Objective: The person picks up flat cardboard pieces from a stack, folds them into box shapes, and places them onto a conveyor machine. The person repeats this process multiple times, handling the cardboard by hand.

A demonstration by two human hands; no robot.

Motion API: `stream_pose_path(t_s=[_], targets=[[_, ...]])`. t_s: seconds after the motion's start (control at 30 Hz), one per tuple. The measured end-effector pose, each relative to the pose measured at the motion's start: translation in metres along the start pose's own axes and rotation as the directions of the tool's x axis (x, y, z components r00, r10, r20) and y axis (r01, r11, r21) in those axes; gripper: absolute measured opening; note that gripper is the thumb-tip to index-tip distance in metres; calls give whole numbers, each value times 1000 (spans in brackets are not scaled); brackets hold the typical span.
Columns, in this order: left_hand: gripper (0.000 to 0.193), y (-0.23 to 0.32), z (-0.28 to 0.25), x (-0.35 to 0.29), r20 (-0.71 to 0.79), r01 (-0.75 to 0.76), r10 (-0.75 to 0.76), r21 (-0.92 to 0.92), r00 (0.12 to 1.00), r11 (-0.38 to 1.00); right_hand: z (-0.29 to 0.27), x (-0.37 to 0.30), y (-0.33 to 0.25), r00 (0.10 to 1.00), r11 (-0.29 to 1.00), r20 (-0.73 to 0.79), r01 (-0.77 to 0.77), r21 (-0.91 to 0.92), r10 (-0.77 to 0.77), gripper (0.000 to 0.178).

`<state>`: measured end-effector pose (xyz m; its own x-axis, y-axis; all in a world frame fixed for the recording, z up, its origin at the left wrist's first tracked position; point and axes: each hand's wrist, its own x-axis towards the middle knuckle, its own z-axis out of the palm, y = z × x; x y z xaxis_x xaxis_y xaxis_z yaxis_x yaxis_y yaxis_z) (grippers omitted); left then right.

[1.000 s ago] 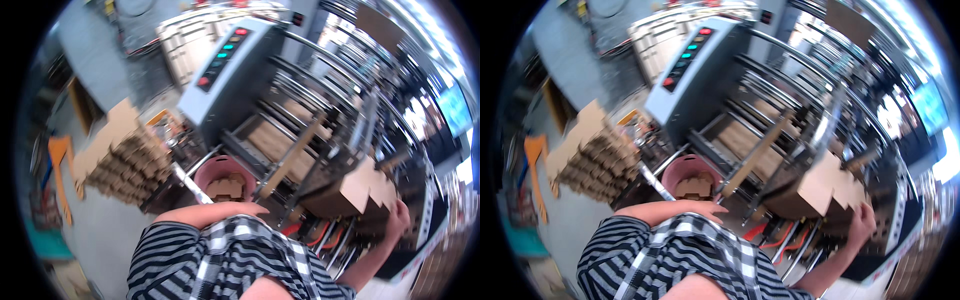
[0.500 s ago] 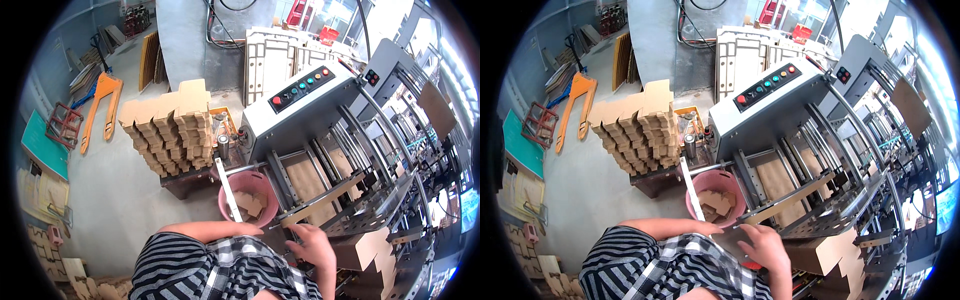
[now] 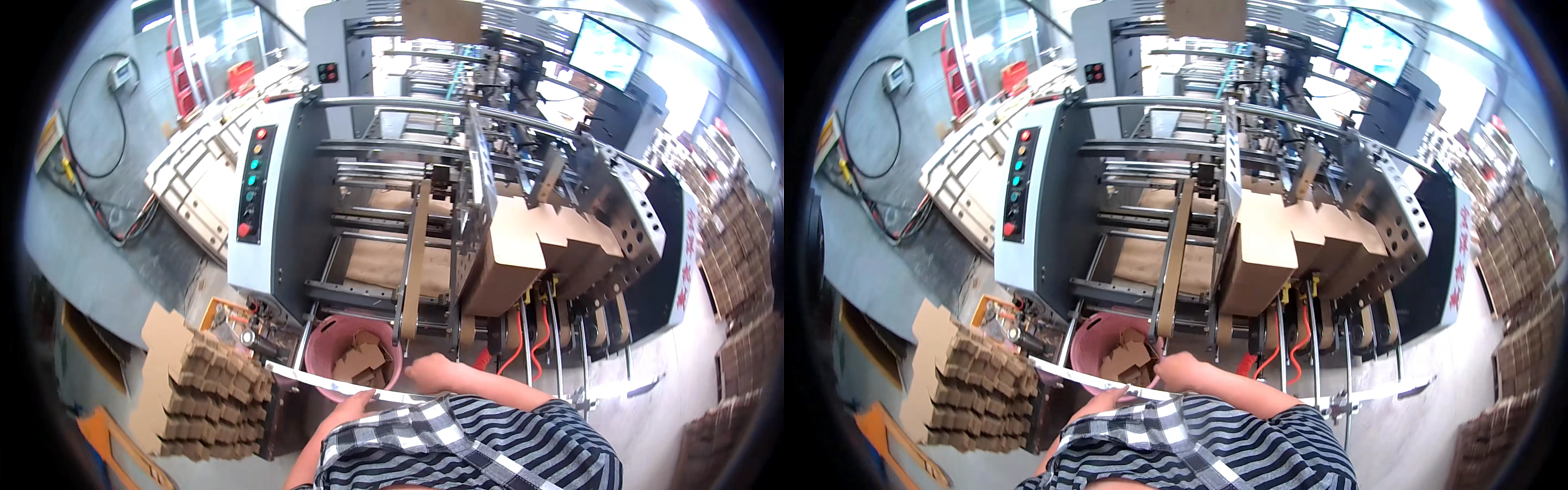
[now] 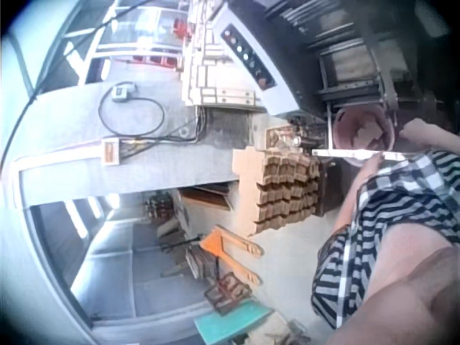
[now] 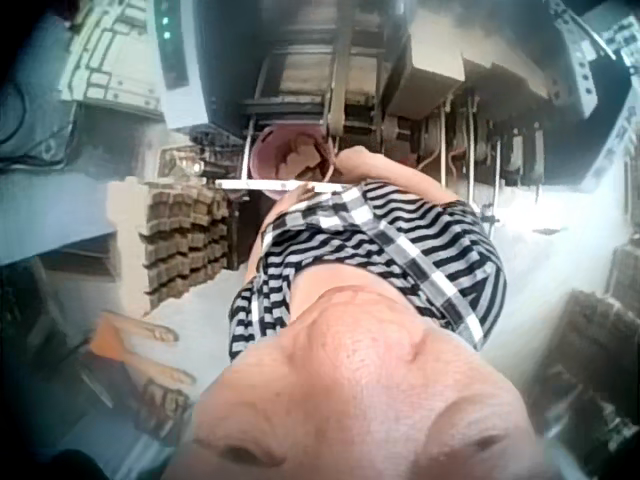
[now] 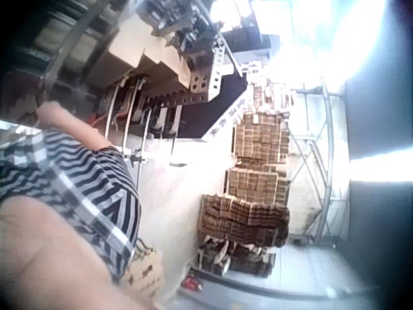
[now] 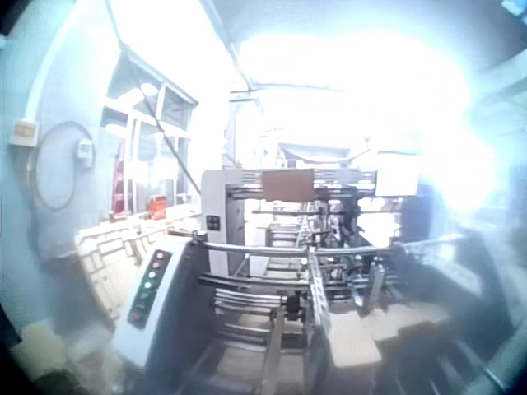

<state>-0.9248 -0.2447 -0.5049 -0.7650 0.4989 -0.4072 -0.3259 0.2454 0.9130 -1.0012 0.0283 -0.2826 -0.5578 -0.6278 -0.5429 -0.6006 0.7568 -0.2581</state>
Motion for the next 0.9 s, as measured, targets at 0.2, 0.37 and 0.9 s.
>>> stream_pose_path(t_s=[0.2, 0.37, 0.9], targets=[[59, 123, -7, -84, -44, 9, 18, 539, 999, 842, 125, 21, 3, 914, 965, -323, -201, 167, 246, 56], [71, 52, -32, -108, -43, 80, -68, 564, 997, 822, 187, 20, -7, 810, 901, -393, -395, 181, 434, 41], [55, -28, -73, -160, -3, 69, -93, 693, 996, 717, 208, 49, -3, 718, 751, -224, -608, 259, 659, 20]])
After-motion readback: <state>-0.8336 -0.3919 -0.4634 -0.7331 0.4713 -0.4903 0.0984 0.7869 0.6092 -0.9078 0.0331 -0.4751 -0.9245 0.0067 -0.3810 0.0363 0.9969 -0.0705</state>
